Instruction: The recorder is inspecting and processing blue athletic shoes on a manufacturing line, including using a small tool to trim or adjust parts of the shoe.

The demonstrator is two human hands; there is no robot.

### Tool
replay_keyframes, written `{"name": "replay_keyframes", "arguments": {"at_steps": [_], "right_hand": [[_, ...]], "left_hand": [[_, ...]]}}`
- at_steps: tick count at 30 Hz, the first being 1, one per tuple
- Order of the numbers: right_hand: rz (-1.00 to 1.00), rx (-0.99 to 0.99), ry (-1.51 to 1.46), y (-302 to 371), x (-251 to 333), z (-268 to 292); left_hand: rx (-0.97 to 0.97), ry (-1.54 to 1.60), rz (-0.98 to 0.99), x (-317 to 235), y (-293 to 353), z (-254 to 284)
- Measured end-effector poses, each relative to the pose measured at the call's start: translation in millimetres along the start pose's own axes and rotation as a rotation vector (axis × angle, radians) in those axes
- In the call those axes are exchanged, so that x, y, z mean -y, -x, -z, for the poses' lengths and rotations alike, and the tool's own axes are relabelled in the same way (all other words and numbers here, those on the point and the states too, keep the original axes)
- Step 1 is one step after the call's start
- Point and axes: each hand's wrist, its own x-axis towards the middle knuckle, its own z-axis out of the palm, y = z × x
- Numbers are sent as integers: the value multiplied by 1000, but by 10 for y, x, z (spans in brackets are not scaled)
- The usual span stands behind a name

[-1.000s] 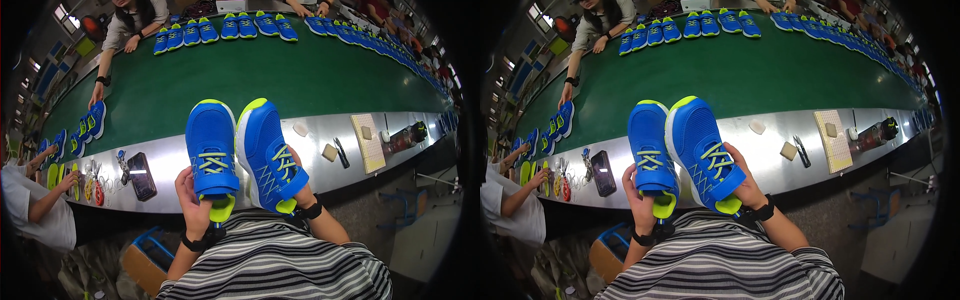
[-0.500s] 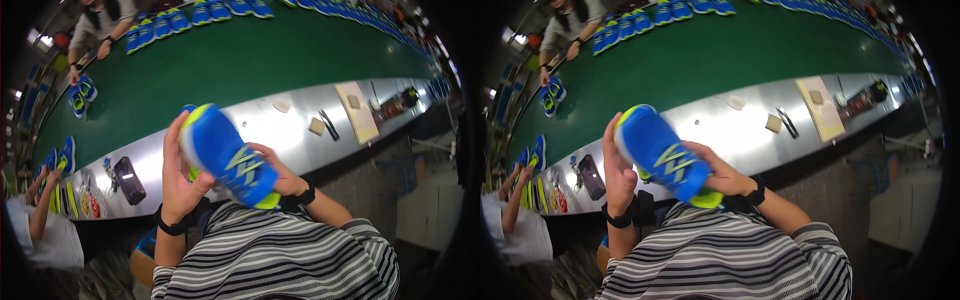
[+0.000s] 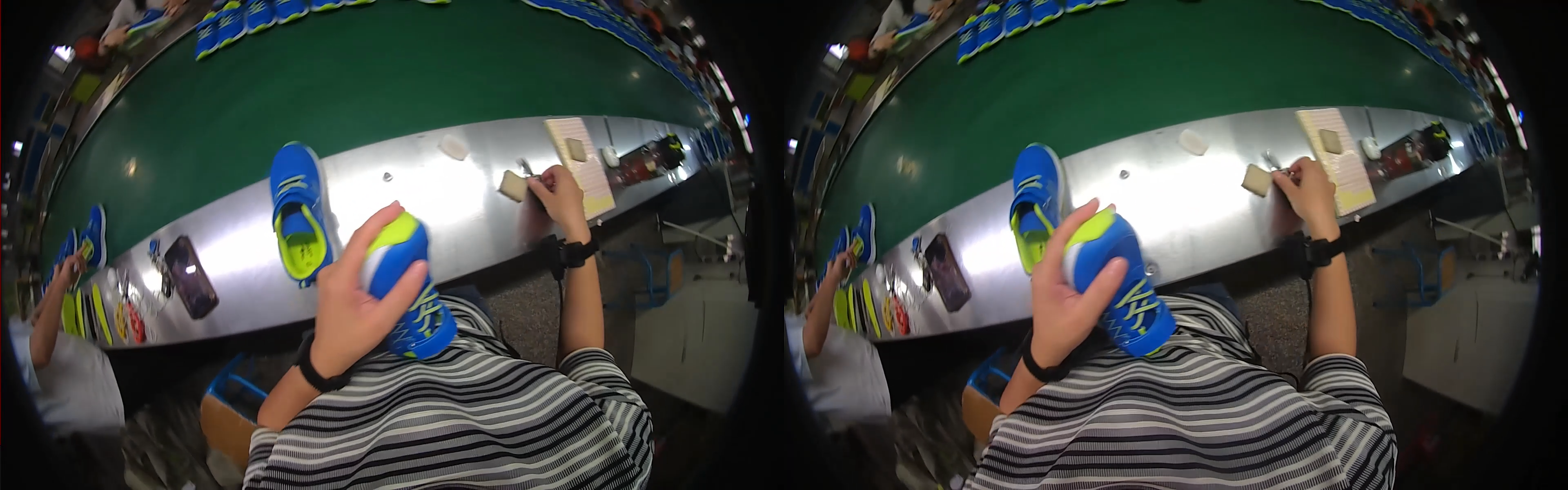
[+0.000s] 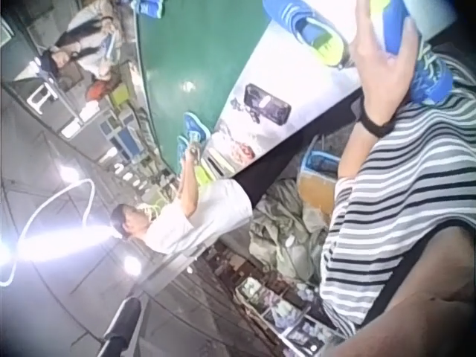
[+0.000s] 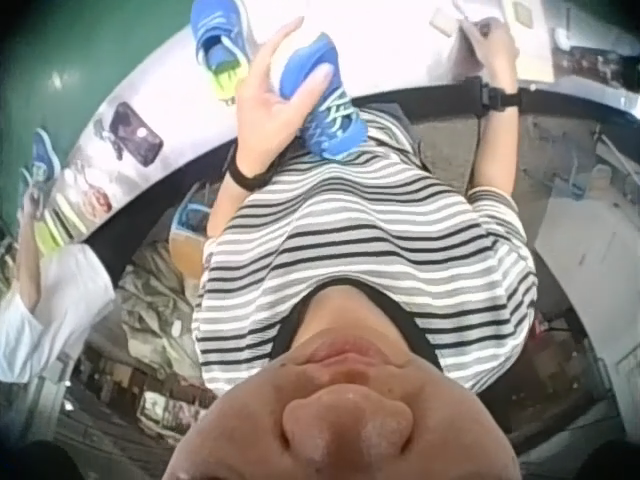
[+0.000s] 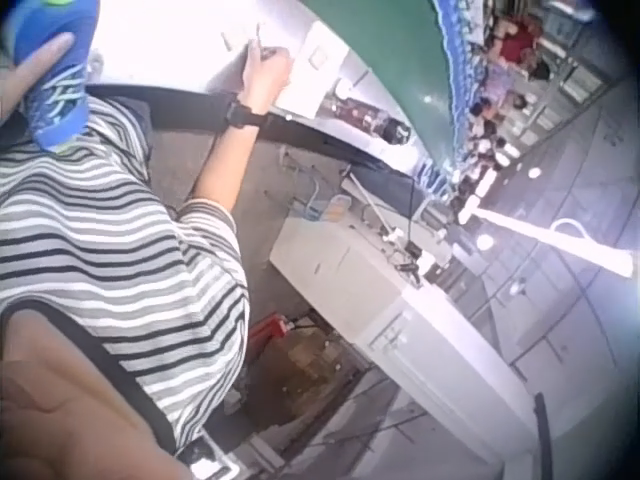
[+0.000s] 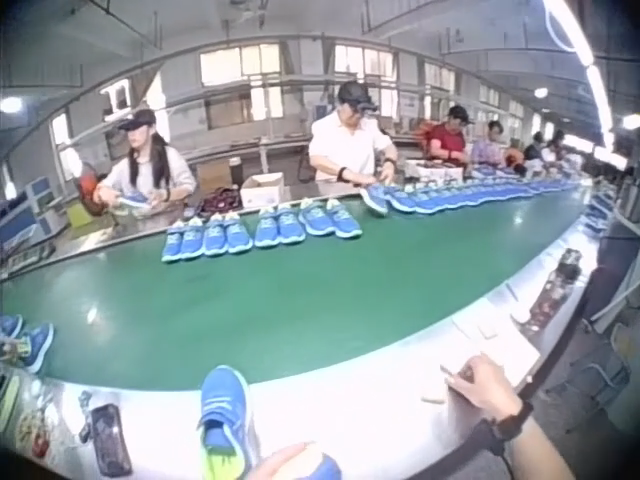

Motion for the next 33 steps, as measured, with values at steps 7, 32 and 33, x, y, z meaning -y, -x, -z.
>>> {"name": "replay_keyframes", "arguments": {"at_steps": [7,32,33], "right_hand": [[125,-34,-253,-59,50,-49],[1360,-188,35,591,1837,1167],[1363,-208,33,594,1837,1162]], "left_hand": [[50,-24,-66,-16,-37,-14],[89,-145,-150,-42,-16,-72],[87,-146,-156,-42,-17,-72]]}}
